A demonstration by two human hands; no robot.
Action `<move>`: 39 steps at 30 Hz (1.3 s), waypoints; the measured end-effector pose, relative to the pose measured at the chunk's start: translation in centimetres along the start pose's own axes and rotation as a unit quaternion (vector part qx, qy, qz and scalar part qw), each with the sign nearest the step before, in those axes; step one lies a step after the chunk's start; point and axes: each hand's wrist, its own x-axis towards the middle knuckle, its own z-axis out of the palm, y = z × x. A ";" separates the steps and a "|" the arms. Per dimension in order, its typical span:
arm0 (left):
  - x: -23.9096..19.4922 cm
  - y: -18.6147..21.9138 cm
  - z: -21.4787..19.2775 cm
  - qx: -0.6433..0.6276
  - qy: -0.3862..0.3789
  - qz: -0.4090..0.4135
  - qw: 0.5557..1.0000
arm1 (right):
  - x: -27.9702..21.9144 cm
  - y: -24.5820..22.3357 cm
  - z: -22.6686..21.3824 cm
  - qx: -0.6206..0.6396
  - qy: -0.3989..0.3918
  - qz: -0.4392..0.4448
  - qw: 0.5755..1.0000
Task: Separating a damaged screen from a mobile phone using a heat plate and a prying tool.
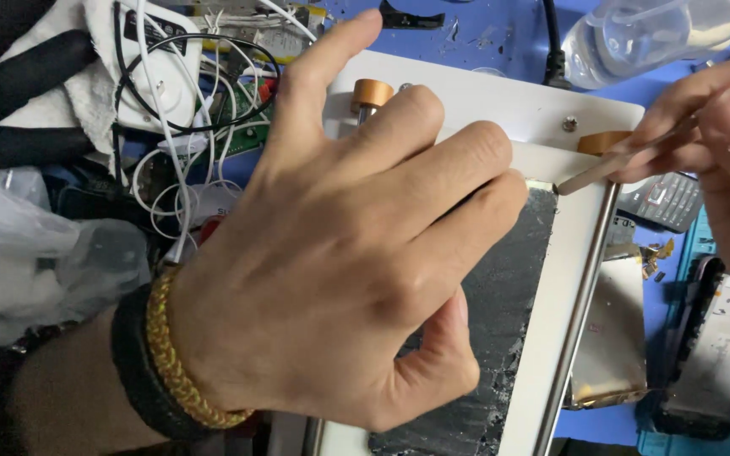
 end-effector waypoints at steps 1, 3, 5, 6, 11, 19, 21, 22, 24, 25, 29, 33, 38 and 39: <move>0.1 0.0 0.1 0.001 0.001 0.001 1.000 | 0.0 -0.3 0.0 -0.001 0.001 -0.001 1.000; 0.1 0.2 0.1 0.022 -0.012 -0.005 1.000 | 0.1 -0.9 0.2 -0.008 0.016 0.009 1.000; -0.2 0.1 0.3 0.026 0.001 -0.002 1.000 | 0.3 -1.0 0.1 -0.009 0.012 0.005 1.000; -0.4 0.1 0.4 0.029 0.013 0.001 1.000 | 0.3 -1.1 0.1 -0.008 0.006 0.004 1.000; -0.3 -0.5 -0.2 0.011 -0.009 0.008 1.000 | 0.5 -3.2 0.9 0.022 0.022 -0.012 0.999; -0.2 -0.5 -0.8 0.030 -0.034 -0.001 0.999 | 1.0 -6.6 2.2 0.018 0.058 -0.001 0.998; -0.3 -0.5 -0.8 0.030 -0.038 -0.003 0.999 | 0.9 -6.7 2.2 0.055 0.070 -0.002 0.996; -0.3 -0.5 -0.8 0.029 -0.039 -0.004 0.999 | 0.7 -5.9 1.9 0.055 0.070 -0.002 0.996; -0.4 -0.6 -0.7 0.041 -0.039 -0.001 0.998 | 0.5 -4.3 1.1 0.044 0.059 -0.012 0.997; -0.3 -0.6 -0.7 0.040 -0.039 -0.002 0.998 | 0.5 -4.5 1.2 0.044 0.059 -0.011 0.997; -0.2 -0.6 -0.6 0.041 -0.040 -0.002 0.998 | 0.4 -4.7 1.4 0.016 0.056 -0.012 0.998; -0.2 -0.5 -0.8 0.035 -0.042 -0.007 0.998 | 0.6 -5.1 1.9 0.032 0.069 0.017 0.997; -0.5 -0.6 -0.6 0.046 -0.037 0.000 0.998 | 0.5 -4.2 1.7 0.048 0.045 0.001 0.998; -0.5 -0.6 -0.6 0.051 -0.037 0.002 0.998 | 0.5 -4.2 1.8 0.055 0.042 0.001 0.998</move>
